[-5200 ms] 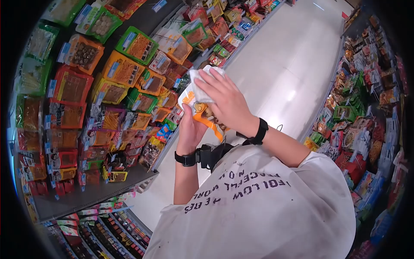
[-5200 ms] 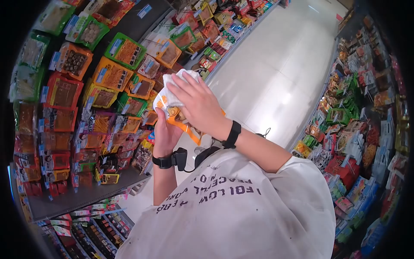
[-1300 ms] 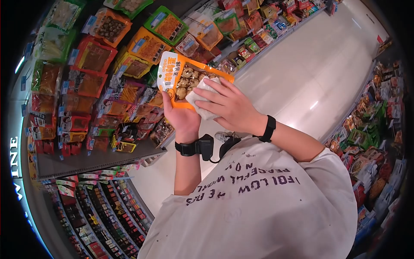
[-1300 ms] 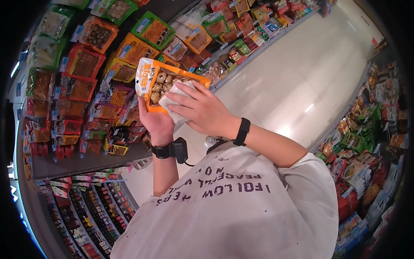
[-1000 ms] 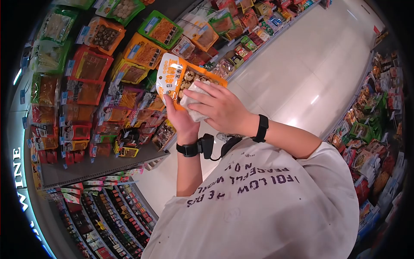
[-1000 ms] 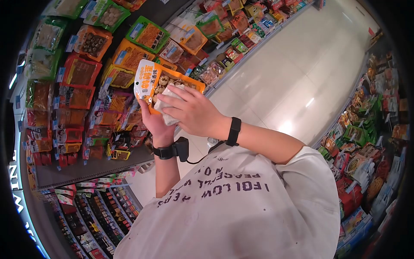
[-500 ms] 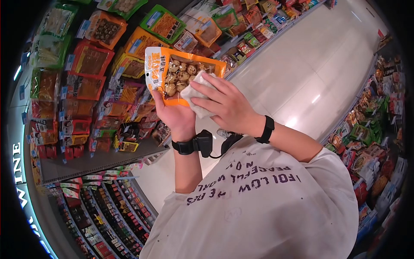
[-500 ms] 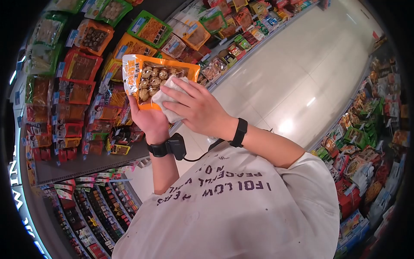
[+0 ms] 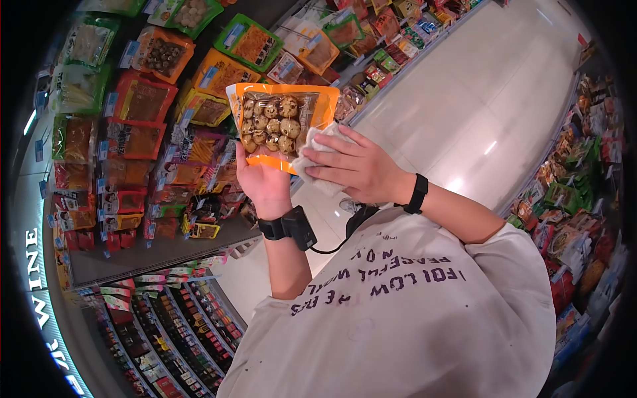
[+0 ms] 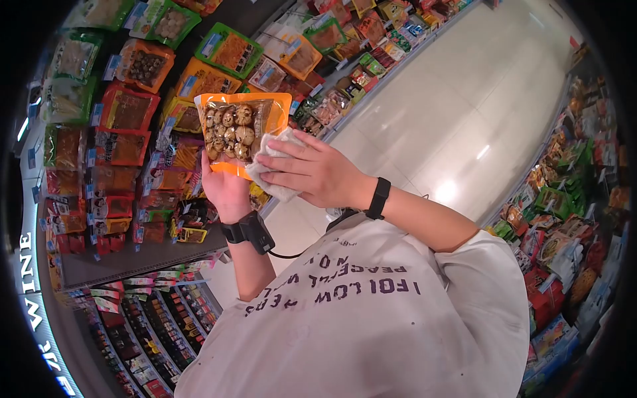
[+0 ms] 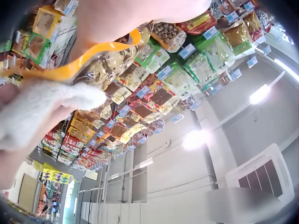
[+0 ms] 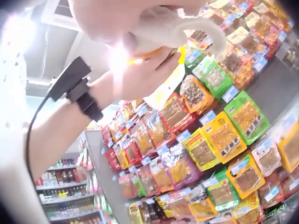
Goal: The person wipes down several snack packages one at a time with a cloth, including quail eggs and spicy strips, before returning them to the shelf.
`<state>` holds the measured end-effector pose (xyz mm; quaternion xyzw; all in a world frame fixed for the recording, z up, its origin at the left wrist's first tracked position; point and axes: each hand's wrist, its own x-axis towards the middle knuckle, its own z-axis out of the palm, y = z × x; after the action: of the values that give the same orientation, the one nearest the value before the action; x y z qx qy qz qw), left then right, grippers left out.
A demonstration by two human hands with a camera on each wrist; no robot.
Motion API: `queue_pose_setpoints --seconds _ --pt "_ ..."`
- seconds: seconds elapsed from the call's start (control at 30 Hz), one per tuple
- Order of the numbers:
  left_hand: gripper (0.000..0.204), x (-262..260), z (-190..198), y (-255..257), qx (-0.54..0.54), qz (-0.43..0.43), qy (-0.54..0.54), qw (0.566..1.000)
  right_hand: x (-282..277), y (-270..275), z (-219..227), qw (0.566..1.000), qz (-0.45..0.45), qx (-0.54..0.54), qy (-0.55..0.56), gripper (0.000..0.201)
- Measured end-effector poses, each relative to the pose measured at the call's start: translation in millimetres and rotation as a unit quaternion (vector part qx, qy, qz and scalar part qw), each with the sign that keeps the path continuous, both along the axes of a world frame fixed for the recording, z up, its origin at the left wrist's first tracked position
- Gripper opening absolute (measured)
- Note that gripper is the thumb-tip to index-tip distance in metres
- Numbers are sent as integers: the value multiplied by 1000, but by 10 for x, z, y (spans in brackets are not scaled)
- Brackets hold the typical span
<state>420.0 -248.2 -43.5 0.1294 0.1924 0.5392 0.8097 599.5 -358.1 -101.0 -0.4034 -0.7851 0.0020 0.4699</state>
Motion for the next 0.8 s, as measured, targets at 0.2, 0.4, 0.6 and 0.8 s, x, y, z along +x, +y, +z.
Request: queue_pose_setpoints --seconds 0.2,0.4,0.6,0.8 --pt "47 153 11 -204 50 0 53 997 80 153 55 985 -158 -6 63 57" --pt "45 306 -178 -381 128 -71 153 977 -265 38 199 995 -68 -53 51 66" --pt "52 441 -28 -560 198 -39 304 931 -185 278 11 957 -3 -133 258 82" --pt "46 231 -78 -352 479 -65 643 594 72 278 -158 683 206 -397 577 55"
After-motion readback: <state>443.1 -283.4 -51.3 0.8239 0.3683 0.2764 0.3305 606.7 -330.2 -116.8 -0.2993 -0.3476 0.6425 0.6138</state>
